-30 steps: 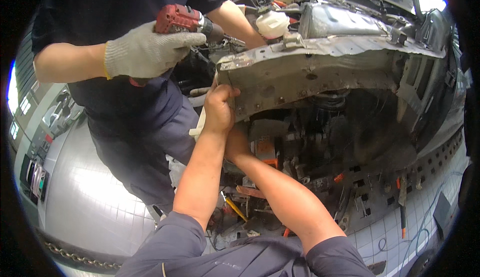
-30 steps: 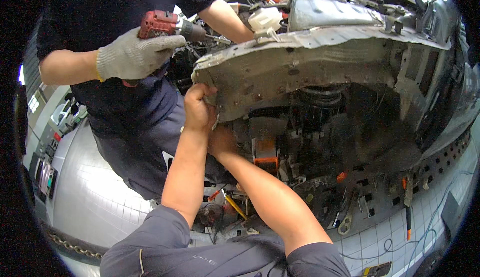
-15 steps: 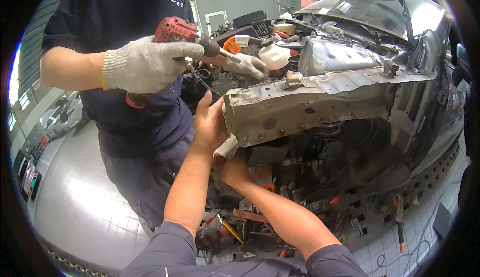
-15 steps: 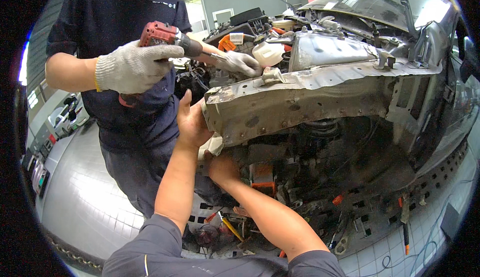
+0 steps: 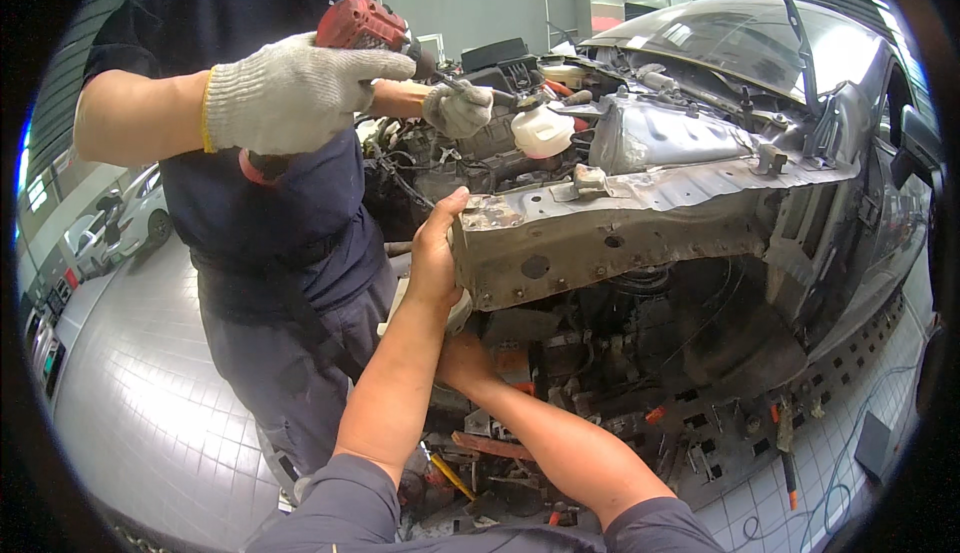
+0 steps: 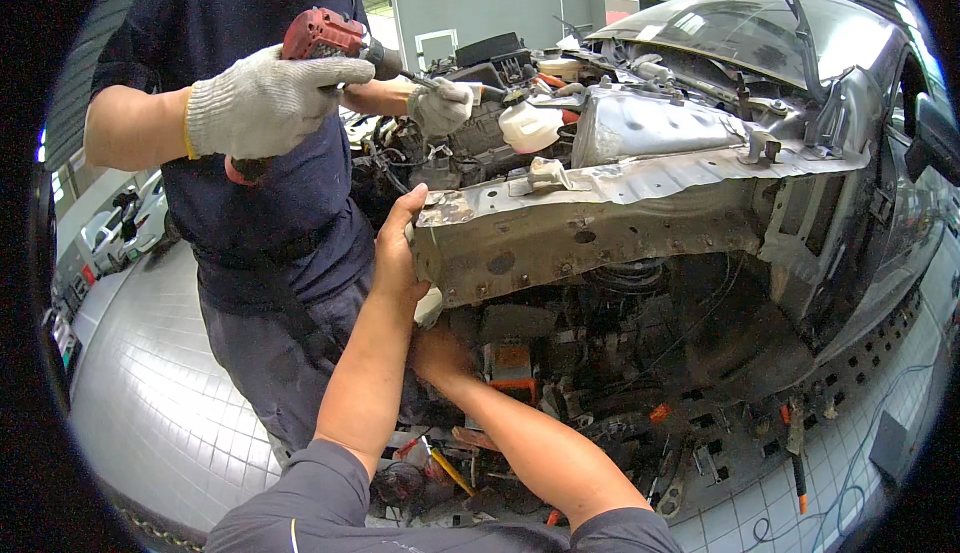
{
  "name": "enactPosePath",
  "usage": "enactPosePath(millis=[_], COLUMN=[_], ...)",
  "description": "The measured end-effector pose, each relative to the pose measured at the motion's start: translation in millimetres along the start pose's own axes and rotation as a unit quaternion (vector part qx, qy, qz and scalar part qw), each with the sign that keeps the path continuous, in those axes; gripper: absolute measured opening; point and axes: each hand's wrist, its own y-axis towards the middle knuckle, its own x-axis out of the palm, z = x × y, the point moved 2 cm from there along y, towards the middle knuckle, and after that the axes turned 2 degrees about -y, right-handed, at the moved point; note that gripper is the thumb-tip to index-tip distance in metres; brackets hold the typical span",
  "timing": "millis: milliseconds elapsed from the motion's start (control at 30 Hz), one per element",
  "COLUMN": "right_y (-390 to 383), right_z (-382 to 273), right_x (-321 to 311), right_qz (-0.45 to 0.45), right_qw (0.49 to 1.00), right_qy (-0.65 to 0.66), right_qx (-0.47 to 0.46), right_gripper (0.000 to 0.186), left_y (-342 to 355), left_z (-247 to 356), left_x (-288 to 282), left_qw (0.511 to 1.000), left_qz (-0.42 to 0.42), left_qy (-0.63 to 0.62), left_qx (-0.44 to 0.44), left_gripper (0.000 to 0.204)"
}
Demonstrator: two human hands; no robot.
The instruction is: The person assists a coworker in reattaching a metal panel to the front frame of a car. They position the panel, use a hammer and chisel to align it, and secure it with a power drill while the coworker fastens bolts.
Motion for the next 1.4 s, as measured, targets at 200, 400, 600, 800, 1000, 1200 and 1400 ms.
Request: enactPosePath(millis=[200,400,600,800,1000,1200,1400], right_y=[-3,-7,-4,-15,-11,-32,-15], right_z=[2,-11,-7,-22,-14,-42,-14], right_x=[-13,-29,-22,-49,-40,-93,-49], right_qz=[-0.03,-0.06,-0.073,-0.081,-0.1,-0.113,-0.082], right_qw=[0.999,0.997,0.995,0.993,0.989,0.986,0.987], right_qy=[0.017,0.034,0.07,0.058,0.081,0.124,0.138], right_qx=[0.004,0.039,-0.01,0.066,0.07,0.019,-0.006], right_gripper=[0.035,0.047,0.066,0.063,0.068,0.055,0.046], left_y=[-4,-1,0,-5,-5,-19,-21], left_z=[0,3,3,2,-1,-2,-10], left_x=[5,3,2,4,7,12,16], left_qw=[1.0,0.999,0.999,0.999,1.0,0.999,0.999], left_qz=[0.008,0.012,0.015,0.025,0.005,-0.029,0.001], left_qy=[0.012,0.04,0.02,0.029,0.015,-0.01,0.003], left_qx=[0.02,0.009,-0.027,-0.008,-0.009,0.034,0.043], left_gripper=[0.034,0.036,0.036,0.036,0.036,0.04,0.042])
